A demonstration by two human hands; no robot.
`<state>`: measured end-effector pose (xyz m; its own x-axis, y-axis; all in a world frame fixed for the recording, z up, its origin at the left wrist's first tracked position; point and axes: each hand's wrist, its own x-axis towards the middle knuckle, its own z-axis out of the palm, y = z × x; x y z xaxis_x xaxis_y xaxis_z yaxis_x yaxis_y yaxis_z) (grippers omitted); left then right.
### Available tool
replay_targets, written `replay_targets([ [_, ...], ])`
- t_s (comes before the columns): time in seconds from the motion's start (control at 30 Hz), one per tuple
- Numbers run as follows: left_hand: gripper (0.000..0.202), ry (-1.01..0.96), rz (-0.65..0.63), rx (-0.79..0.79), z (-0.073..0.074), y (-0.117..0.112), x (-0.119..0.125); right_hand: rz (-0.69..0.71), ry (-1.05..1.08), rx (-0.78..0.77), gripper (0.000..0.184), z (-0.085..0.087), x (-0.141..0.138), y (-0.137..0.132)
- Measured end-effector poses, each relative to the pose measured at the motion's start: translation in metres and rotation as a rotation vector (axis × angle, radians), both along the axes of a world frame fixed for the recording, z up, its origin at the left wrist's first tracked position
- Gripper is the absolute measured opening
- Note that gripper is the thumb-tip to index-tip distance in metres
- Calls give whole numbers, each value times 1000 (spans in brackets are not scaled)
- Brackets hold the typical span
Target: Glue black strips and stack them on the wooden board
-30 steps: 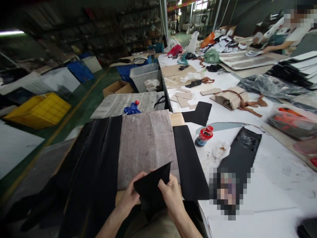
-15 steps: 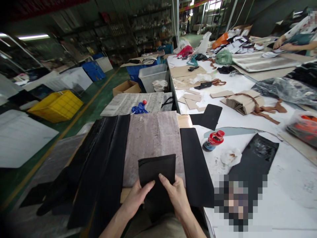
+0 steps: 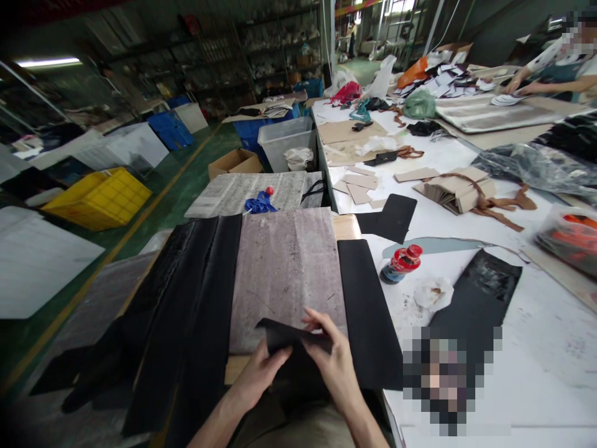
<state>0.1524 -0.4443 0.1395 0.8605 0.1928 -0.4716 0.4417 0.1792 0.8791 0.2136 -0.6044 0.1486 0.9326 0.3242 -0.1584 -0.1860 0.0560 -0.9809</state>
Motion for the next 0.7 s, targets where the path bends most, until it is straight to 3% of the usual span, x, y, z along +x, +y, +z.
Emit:
replay_targets([
  [0.07,50,-26,-27,-48,0,-5,4,-51,318,83,43,4,2,5],
  [0.13,52,-56,-41,-112,-1,-7,7,-82,388,108,42,4,1,9],
  [0.2,52,-71,-57,-125,-2,-6,8,-106,146,27,32,0,-3,9],
  [0.27,50,-69,-79,-68,-3,-3,6,-44,-268,-117,22,-7,-8,6],
  [0.33,47,-57,-81,-4,-6,1,3,71,-611,-215,26,-14,-10,0],
  [0.37,47,-49,-76,17,-7,3,2,102,-664,-225,27,-16,-10,-2],
  [0.43,44,-47,-84,45,-10,5,1,70,-483,-179,25,-15,-5,-4],
  [0.57,41,-131,-128,108,-16,4,5,-42,270,40,35,-1,4,3],
  [0.7,49,-95,-132,-84,-19,6,10,-135,443,203,38,7,2,15],
])
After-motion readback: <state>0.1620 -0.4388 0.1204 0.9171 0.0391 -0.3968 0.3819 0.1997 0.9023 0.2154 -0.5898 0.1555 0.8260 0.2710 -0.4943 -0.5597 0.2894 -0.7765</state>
